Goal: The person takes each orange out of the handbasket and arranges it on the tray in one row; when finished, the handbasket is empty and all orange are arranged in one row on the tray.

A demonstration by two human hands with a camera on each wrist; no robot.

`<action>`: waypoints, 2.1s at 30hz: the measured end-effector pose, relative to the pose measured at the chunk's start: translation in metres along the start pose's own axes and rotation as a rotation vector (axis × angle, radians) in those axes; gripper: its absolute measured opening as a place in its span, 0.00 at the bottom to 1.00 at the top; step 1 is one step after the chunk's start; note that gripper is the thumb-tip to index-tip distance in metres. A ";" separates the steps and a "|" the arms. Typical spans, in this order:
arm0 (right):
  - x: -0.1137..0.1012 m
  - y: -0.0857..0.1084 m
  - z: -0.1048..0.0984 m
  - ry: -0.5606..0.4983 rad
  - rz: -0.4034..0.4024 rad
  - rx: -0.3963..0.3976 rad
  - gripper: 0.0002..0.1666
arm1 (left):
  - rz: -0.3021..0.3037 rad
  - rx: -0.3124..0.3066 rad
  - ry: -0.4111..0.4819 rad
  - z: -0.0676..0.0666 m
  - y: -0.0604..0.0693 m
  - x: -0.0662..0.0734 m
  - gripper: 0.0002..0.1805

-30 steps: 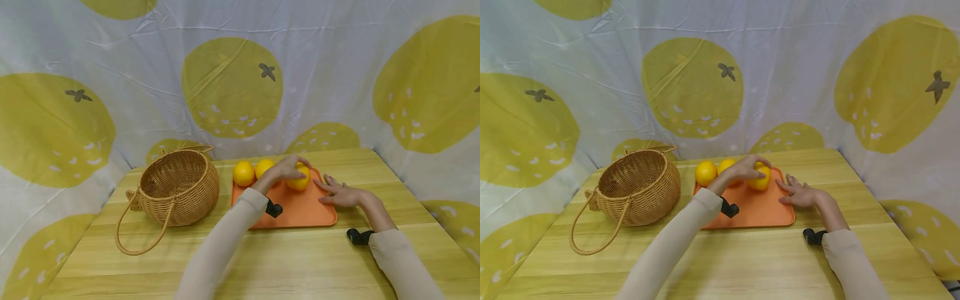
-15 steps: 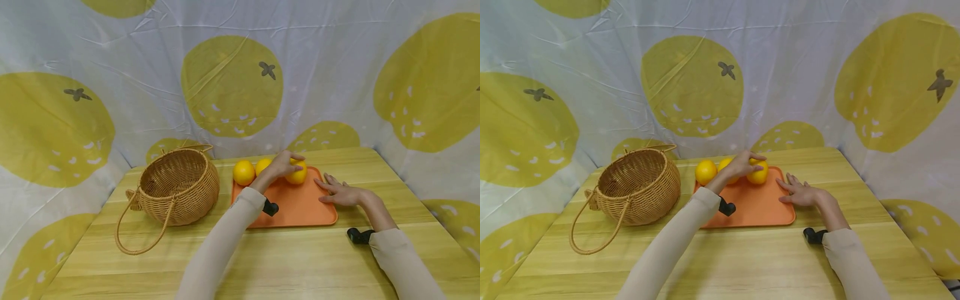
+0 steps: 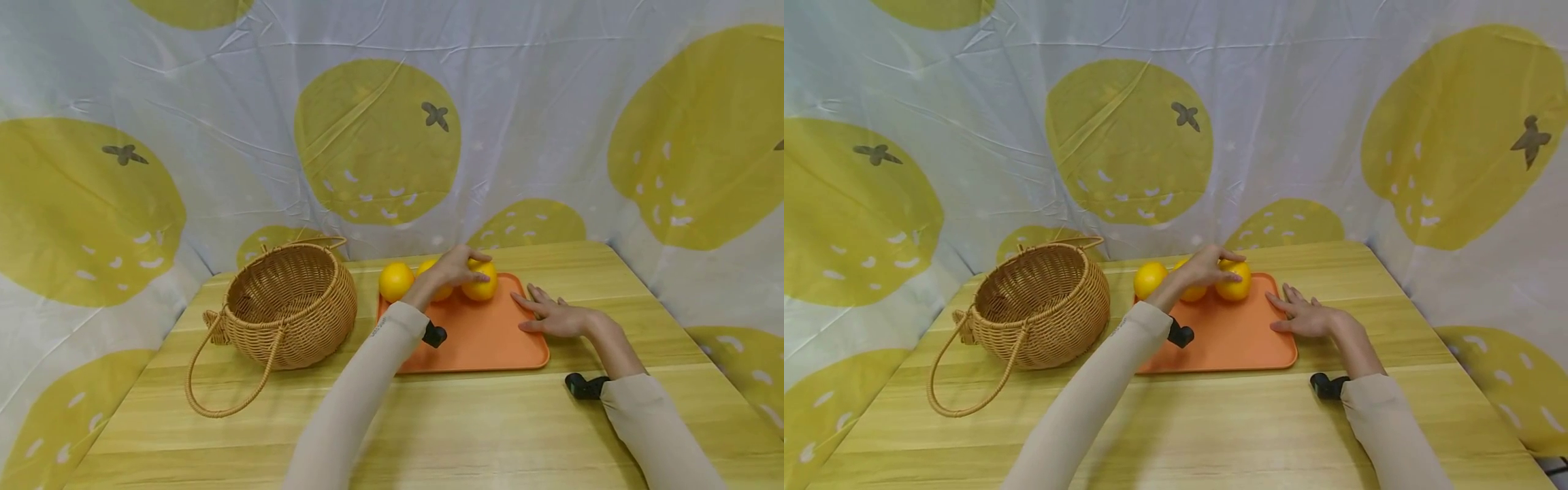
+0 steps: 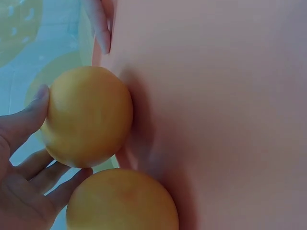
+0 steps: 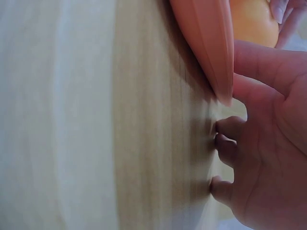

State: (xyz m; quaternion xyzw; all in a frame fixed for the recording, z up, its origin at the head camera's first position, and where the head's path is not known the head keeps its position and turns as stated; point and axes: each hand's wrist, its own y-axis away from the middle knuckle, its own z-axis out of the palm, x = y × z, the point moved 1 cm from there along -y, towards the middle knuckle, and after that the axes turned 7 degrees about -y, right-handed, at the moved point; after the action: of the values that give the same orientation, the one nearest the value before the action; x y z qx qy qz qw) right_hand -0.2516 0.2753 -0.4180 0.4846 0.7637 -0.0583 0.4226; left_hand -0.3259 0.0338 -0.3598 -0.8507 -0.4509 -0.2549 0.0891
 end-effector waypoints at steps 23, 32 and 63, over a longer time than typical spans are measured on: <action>-0.011 0.003 -0.001 -0.004 0.000 -0.009 0.51 | 0.086 -0.076 -0.009 -0.019 -0.002 -0.018 0.29; -0.009 0.003 -0.001 -0.003 0.004 -0.013 0.52 | 0.103 -0.076 -0.009 -0.020 -0.002 -0.018 0.29; -0.002 0.003 -0.002 -0.023 -0.011 -0.001 0.54 | 0.098 -0.120 -0.110 -0.019 -0.002 -0.015 0.36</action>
State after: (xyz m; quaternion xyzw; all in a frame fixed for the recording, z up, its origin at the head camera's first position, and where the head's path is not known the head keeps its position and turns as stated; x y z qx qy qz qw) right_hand -0.2495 0.2761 -0.4143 0.4796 0.7613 -0.0657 0.4314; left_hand -0.3407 0.0172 -0.3516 -0.8883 -0.3967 -0.2299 0.0257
